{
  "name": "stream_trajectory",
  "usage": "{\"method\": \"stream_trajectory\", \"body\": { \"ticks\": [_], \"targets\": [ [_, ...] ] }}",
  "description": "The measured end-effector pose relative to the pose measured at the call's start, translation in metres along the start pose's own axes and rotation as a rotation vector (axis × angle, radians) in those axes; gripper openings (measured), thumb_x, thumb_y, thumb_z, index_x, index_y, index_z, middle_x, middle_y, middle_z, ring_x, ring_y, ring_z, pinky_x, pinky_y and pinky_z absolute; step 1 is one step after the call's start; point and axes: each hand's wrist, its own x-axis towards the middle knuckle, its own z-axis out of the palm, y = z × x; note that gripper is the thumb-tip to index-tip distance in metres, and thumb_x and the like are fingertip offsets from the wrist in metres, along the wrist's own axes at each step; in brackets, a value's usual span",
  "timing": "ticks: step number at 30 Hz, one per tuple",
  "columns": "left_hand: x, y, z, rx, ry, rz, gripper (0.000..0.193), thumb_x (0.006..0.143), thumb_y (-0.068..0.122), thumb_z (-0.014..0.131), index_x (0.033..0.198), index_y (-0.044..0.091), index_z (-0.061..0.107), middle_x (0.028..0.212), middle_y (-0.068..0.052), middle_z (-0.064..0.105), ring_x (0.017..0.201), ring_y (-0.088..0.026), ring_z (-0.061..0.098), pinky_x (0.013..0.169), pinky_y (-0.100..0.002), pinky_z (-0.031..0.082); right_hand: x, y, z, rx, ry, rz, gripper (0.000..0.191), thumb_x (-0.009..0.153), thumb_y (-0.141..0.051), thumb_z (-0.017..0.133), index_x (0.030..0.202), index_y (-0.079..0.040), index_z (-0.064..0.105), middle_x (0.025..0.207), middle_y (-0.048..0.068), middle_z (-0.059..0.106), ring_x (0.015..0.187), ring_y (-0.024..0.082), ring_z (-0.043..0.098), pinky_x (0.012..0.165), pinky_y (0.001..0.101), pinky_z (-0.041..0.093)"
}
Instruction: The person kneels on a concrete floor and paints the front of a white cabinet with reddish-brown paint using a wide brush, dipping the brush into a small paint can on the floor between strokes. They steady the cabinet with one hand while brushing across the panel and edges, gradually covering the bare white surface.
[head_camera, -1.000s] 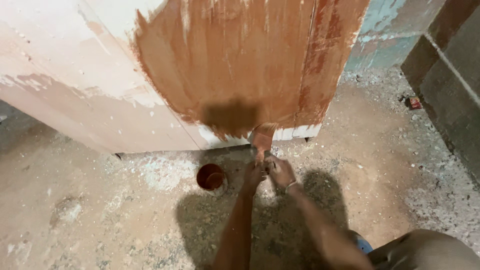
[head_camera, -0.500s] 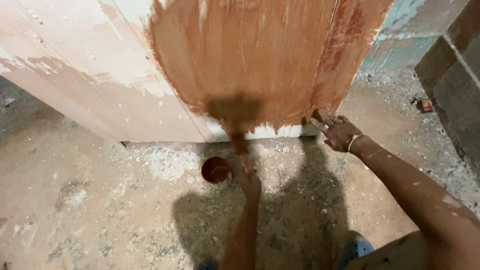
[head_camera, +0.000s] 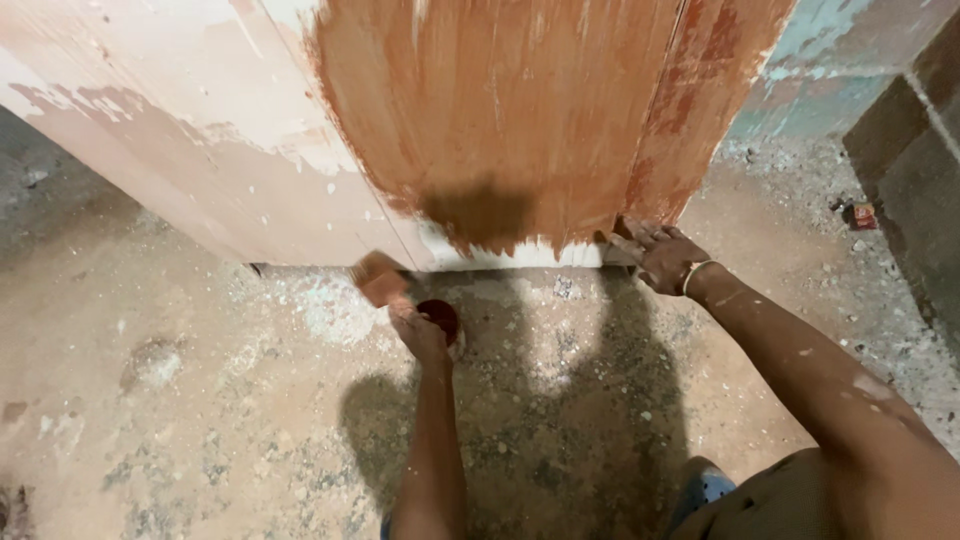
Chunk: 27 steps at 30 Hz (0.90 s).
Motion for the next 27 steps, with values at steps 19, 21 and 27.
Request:
{"method": "stream_trajectory", "body": {
  "ticks": [19,21,27],
  "targets": [
    [0.025,0.029,0.024,-0.147,0.024,-0.297,0.044,0.103,0.020,0.043,0.146,0.012,0.044,0.092,0.000,0.060,0.057,-0.008,0.046,0.045,-0.023,0.041,0.004,0.040,0.008,-0.088,-0.085,0.119,0.082,0.098,-0.037,0.056,0.161,-0.030,0.005,0.171,0.010,0.002,0.156,0.028,0.013,0.124,0.0460,0.023],
    [0.034,0.033,0.015,-0.208,0.131,-0.276,0.050,0.099,0.015,0.042,0.148,0.018,0.035,0.100,0.001,0.061,0.056,-0.009,0.048,0.043,-0.024,0.044,0.000,0.044,0.009,-0.087,-0.066,0.118,0.083,0.097,-0.038,0.056,0.162,-0.032,0.003,0.171,0.010,0.002,0.156,0.027,0.013,0.124,0.0449,0.023],
    [0.004,0.017,0.032,0.087,-0.374,-0.339,0.050,0.102,0.030,0.047,0.150,0.015,0.043,0.083,-0.006,0.053,0.055,-0.013,0.044,0.042,-0.026,0.040,0.000,0.039,0.004,-0.081,-0.044,0.109,0.086,0.096,-0.039,0.058,0.163,-0.031,0.005,0.171,0.011,0.006,0.156,0.028,0.017,0.123,0.0449,0.028]
  ]
}}
